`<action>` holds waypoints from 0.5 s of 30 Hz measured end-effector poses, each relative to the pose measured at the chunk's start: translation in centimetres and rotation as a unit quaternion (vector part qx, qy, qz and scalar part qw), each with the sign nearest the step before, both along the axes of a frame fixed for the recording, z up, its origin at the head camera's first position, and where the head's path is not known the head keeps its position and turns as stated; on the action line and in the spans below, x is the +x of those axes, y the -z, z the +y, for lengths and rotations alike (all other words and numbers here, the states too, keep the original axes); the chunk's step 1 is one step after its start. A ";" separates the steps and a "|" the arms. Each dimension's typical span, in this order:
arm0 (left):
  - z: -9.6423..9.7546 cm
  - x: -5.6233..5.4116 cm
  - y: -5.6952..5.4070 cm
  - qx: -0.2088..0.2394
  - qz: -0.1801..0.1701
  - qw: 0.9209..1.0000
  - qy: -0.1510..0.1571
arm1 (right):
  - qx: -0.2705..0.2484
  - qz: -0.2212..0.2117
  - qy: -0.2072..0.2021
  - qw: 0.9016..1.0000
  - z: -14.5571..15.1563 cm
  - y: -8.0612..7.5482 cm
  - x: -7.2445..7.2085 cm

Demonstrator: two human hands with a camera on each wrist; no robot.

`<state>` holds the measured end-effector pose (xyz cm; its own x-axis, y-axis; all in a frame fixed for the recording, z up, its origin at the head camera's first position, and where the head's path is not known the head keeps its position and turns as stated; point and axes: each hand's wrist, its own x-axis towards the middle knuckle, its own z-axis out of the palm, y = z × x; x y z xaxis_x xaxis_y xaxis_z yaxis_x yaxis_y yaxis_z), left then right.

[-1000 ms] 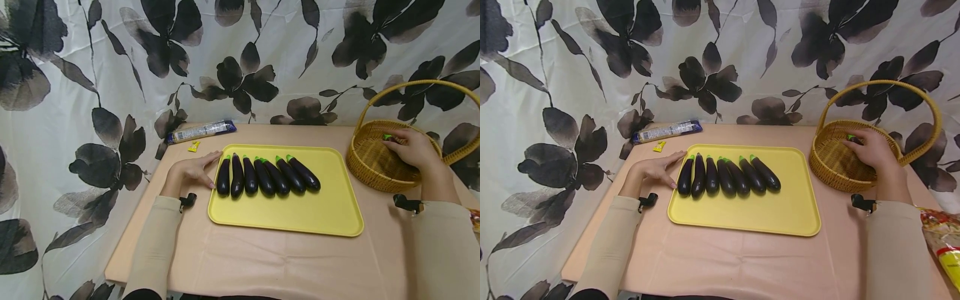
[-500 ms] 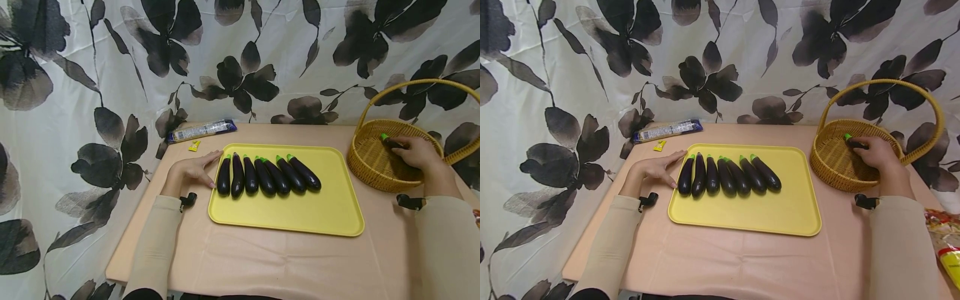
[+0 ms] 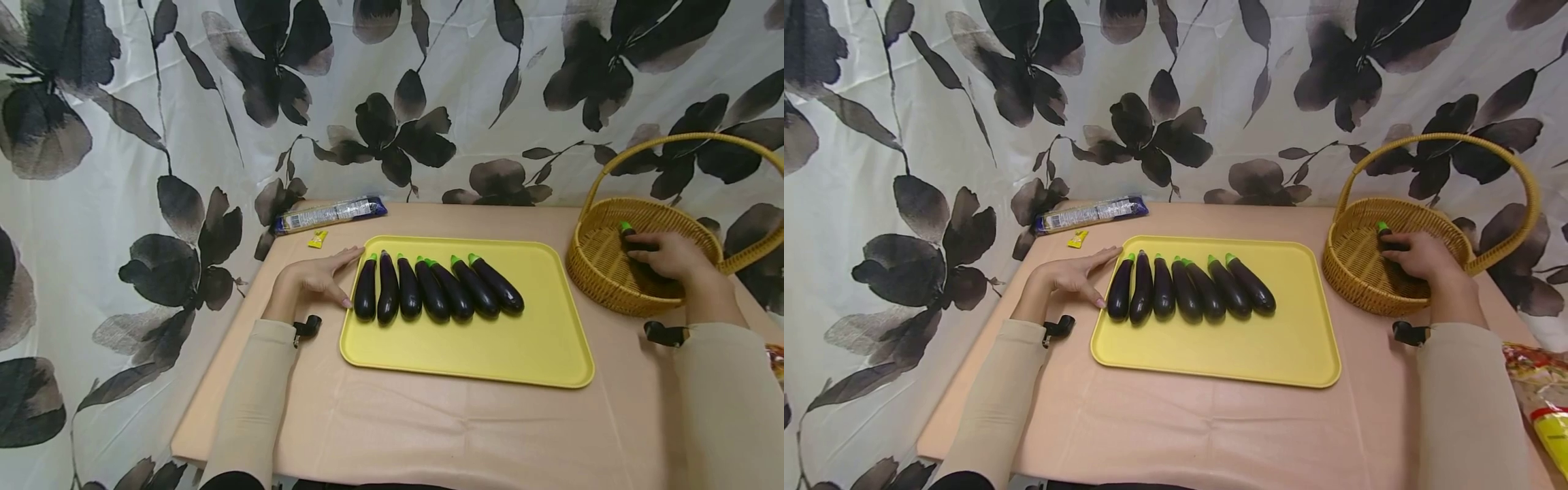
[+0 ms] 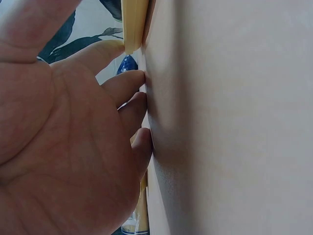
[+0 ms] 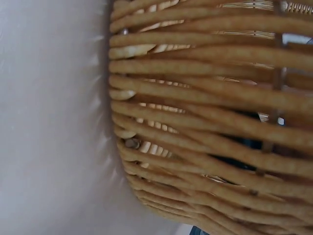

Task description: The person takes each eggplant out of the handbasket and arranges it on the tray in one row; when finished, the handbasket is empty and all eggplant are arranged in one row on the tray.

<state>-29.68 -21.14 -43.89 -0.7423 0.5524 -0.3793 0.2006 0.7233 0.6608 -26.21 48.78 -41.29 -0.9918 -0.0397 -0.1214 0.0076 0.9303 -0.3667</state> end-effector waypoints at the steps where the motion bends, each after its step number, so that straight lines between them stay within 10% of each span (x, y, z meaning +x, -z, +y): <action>1: 0.0 0.0 0.1 -0.002 0.000 1.000 -0.001 | 0.001 -0.006 -0.001 1.000 0.0 0.1 -0.1; 15: -0.1 0.3 0.4 -0.010 0.019 1.000 0.006 | -0.029 0.001 0.008 1.000 -0.5 0.1 0.2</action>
